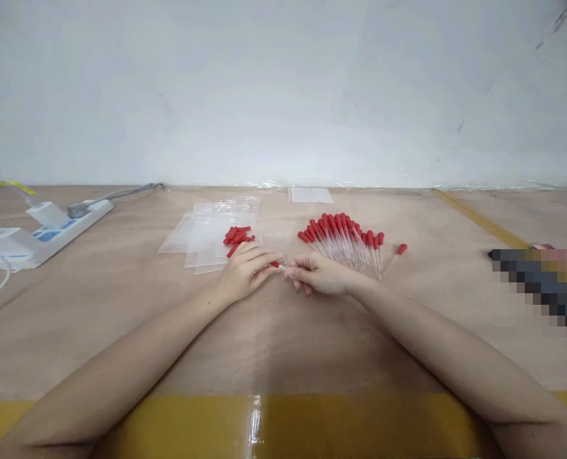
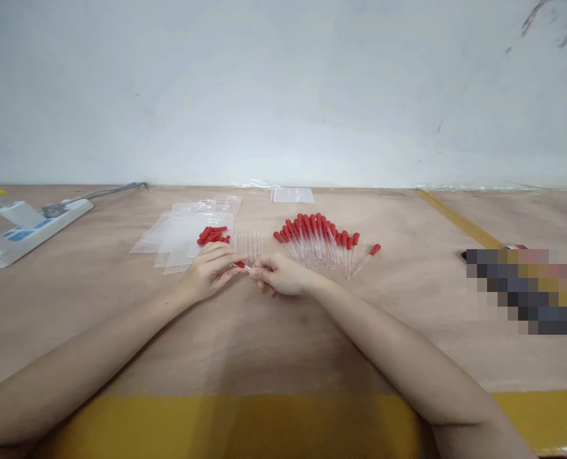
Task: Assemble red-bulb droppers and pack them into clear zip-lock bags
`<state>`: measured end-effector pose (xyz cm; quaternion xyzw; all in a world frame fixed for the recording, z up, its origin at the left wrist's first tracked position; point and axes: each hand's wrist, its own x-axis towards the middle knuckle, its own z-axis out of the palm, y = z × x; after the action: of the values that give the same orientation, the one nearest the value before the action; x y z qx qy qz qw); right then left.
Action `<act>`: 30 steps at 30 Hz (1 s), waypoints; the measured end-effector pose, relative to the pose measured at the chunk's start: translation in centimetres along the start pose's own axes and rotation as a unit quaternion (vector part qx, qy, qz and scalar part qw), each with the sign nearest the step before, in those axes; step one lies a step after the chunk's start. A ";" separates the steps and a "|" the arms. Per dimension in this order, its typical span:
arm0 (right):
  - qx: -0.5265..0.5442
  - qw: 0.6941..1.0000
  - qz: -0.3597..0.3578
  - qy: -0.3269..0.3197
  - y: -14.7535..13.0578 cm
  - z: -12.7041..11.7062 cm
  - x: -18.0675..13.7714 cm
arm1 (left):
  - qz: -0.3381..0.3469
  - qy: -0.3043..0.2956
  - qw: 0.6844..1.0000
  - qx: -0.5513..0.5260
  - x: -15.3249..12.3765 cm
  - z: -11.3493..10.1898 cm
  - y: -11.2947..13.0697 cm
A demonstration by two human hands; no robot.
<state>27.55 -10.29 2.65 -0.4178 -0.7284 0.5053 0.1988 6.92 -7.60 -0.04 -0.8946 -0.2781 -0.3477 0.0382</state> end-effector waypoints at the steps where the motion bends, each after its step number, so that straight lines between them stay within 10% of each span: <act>1: -0.005 1.000 0.020 -0.020 -0.2 -0.4 -0.1 | -0.022 0.002 1.000 0.008 0.2 -0.2 -0.3; 6: -0.079 0.979 0.093 0.165 0.2 -4.5 0.1 | -0.181 0.060 0.979 0.074 -0.1 -1.1 -3.1; 11: -0.315 0.864 0.147 0.364 1.6 -7.3 2.2 | -0.246 0.084 0.960 0.108 -0.9 -1.4 -5.0; 20: -0.429 0.808 0.167 0.367 1.9 -5.7 3.4 | -0.220 0.039 0.969 0.101 -1.1 -0.9 -5.0; 30: -0.326 0.903 0.097 0.261 0.3 -1.3 6.5 | -0.210 0.001 0.972 0.103 0.0 -0.3 -4.6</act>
<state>24.83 -4.23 2.06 -0.6451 -0.7302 0.1292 0.1843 4.32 -3.80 -0.35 -0.8069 -0.4943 -0.3184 0.0569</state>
